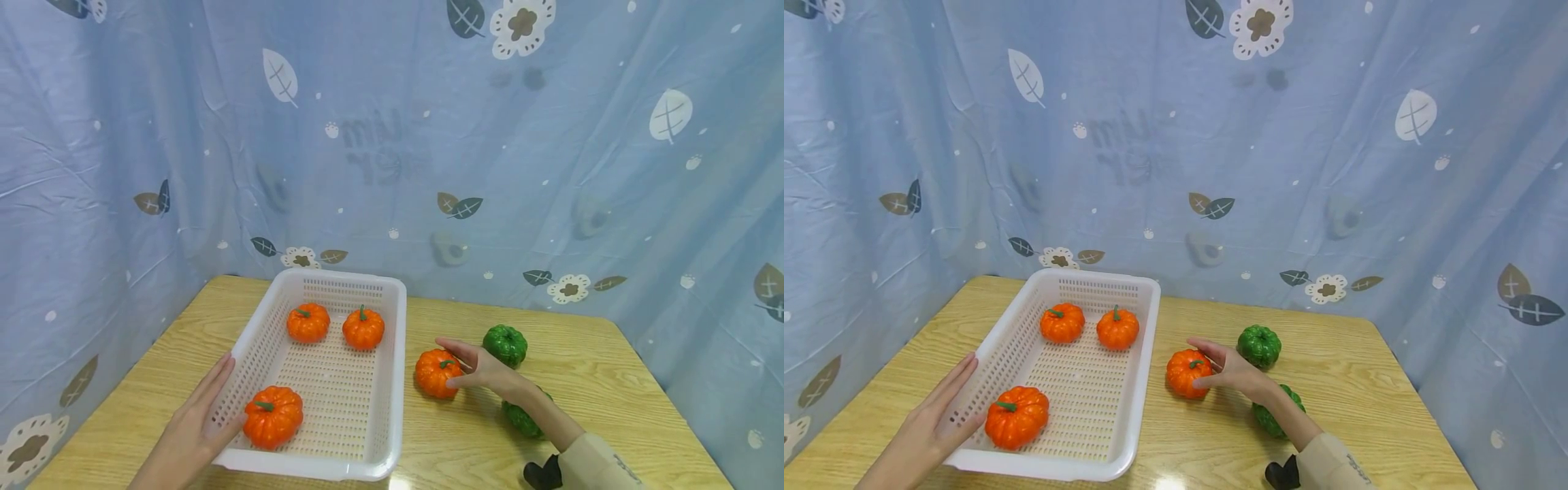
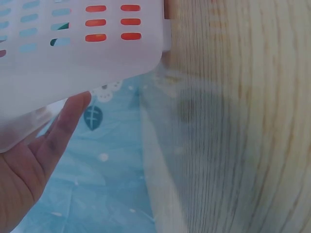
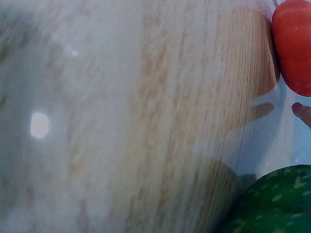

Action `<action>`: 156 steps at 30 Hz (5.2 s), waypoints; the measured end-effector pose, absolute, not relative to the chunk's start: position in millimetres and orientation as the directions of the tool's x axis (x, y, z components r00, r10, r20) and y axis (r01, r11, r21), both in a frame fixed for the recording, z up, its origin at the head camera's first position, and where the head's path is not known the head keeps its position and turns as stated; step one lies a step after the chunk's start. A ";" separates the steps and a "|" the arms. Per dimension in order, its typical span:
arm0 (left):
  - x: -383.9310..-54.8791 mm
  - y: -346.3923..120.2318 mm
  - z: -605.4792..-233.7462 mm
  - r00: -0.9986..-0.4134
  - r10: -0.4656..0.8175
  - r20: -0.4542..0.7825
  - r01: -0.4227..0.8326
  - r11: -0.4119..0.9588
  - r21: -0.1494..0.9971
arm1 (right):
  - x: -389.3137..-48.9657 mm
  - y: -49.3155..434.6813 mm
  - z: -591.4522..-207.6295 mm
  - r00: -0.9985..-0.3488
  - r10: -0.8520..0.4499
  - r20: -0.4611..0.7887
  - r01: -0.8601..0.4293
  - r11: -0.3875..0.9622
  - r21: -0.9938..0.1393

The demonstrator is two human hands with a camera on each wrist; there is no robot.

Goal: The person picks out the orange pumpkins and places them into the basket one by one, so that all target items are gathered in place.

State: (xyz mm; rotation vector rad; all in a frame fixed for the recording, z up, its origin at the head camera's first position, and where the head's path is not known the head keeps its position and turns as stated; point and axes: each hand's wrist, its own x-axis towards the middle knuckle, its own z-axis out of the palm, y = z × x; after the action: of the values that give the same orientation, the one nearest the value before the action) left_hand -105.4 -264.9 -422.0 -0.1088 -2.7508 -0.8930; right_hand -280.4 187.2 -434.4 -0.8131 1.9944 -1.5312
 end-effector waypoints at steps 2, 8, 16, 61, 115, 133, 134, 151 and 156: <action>-105.8 -264.9 -422.6 -0.962 -0.003 0.272 0.156 0.814 0.560 | -281.1 186.7 -435.6 -0.705 -0.709 -0.028 -0.161 0.199 -0.967; -107.1 -264.3 -423.7 -0.944 0.004 0.329 0.196 0.811 0.551 | -281.2 184.5 -436.8 -0.704 -0.708 -0.052 -0.144 0.214 -0.966; -107.6 -265.1 -424.1 -0.944 0.002 0.329 0.196 0.806 0.559 | -279.9 181.1 -438.8 -0.696 -0.716 -0.053 -0.127 0.195 -0.973; -105.5 -264.3 -423.2 -0.950 -0.010 0.313 0.176 0.809 0.561 | -270.1 165.9 -440.5 -0.777 -0.624 0.083 -0.264 0.202 -0.943; -105.9 -264.3 -423.0 -0.953 -0.010 0.304 0.176 0.798 0.577 | -219.2 172.5 -365.3 -0.601 -0.755 0.263 -0.485 0.083 -0.871; -106.3 -264.2 -423.3 -0.956 -0.012 0.292 0.167 0.798 0.579 | -210.1 141.0 -354.6 -0.513 -0.830 0.220 -0.450 0.041 -0.892; -106.3 -264.0 -423.5 -0.956 -0.011 0.294 0.170 0.797 0.580 | -210.1 138.8 -353.9 -0.504 -0.836 0.217 -0.444 0.035 -0.895; -102.4 -260.7 -418.9 -0.964 -0.031 0.264 0.130 0.813 0.568 | -213.5 97.8 -359.0 -0.369 -0.902 0.225 -0.379 -0.075 -0.922; -101.7 -262.3 -419.2 -0.957 -0.021 0.288 0.155 0.805 0.573 | -217.5 89.7 -359.3 -0.356 -0.904 0.237 -0.375 -0.094 -0.922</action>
State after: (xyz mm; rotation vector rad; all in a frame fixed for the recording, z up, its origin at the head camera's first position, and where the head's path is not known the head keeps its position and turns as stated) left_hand -101.7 -262.3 -419.2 -0.1026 -2.7118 -0.8952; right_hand -217.5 89.7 -359.3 -1.3925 1.7072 -1.4587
